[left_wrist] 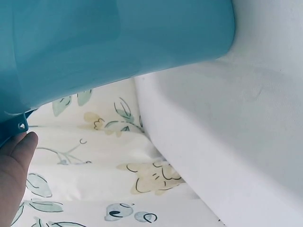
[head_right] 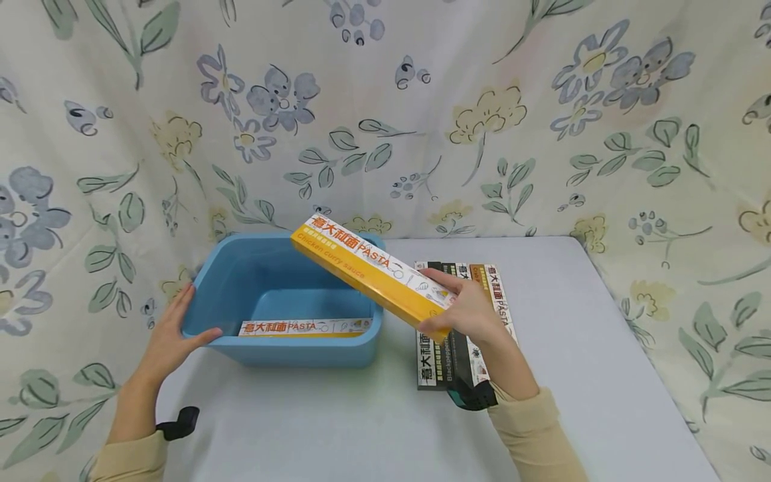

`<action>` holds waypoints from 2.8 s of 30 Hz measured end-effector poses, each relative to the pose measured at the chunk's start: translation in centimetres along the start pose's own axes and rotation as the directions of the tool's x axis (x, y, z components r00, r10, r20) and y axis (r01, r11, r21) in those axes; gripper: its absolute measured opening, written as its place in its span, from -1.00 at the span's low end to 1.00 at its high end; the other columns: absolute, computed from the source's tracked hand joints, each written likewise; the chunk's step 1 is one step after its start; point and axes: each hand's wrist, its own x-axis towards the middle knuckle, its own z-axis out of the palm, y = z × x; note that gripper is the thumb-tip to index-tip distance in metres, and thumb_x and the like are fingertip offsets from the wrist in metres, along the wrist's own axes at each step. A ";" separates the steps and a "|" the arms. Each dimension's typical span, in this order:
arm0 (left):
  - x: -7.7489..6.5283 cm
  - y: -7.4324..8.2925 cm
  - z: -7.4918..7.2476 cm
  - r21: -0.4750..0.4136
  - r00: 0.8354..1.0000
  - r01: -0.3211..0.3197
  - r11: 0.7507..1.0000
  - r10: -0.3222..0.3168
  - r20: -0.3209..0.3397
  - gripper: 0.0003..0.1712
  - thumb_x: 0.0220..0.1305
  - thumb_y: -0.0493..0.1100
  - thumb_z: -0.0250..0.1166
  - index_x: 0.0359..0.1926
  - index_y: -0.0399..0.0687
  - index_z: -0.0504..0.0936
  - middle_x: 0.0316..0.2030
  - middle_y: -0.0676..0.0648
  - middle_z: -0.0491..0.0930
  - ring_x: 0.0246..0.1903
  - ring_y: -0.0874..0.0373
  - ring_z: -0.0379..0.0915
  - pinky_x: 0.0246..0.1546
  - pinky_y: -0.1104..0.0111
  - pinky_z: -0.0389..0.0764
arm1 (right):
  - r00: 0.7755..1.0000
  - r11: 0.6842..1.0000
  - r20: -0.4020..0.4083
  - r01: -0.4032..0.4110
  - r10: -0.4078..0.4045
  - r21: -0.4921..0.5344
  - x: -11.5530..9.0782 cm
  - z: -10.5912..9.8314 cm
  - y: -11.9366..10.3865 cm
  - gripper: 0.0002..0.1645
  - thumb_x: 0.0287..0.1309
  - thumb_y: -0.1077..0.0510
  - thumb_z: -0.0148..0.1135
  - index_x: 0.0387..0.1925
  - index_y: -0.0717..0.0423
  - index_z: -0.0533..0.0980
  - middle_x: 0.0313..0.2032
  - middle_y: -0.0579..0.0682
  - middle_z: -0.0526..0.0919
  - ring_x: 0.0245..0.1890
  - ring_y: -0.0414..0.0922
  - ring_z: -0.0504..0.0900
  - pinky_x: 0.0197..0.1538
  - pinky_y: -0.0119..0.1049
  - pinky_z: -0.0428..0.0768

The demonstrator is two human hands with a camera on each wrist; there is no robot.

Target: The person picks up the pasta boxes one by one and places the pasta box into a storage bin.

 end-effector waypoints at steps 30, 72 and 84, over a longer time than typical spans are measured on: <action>0.0 -0.3 0.0 -0.042 1.000 -0.014 0.999 0.014 0.010 0.24 0.08 0.14 0.42 0.54 -0.15 -0.17 0.52 -0.25 -0.22 0.41 -0.43 -0.27 0.15 -0.46 0.00 | 0.989 0.990 0.142 0.062 -0.044 -0.124 4.5 2.2 -2.2 0.08 -0.39 0.35 0.55 0.34 0.20 0.36 0.14 0.23 0.48 -0.04 0.07 0.41 -0.11 -0.27 0.52; 0.1 -0.3 -0.1 -0.026 1.000 -0.029 0.999 0.029 0.006 0.27 0.05 0.17 0.43 0.53 -0.18 -0.15 0.52 -0.24 -0.21 0.42 -0.40 -0.27 0.17 -0.45 -0.02 | 0.942 0.897 0.326 0.080 0.074 -0.434 11.0 8.2 -5.9 -0.03 -0.42 0.34 0.60 0.22 0.19 0.50 0.13 0.09 0.59 -0.07 -0.02 0.51 -0.02 -0.26 0.56; 0.1 -0.5 -0.1 -0.045 0.999 -0.046 0.998 0.047 0.005 0.26 0.06 0.15 0.44 0.53 -0.20 -0.14 0.51 -0.26 -0.21 0.42 -0.41 -0.27 0.16 -0.45 -0.01 | 0.940 0.844 0.309 0.047 0.143 -0.534 12.6 10.0 -6.4 -0.03 -0.42 0.32 0.64 0.22 0.19 0.50 0.13 0.08 0.58 -0.13 -0.05 0.56 -0.03 -0.31 0.61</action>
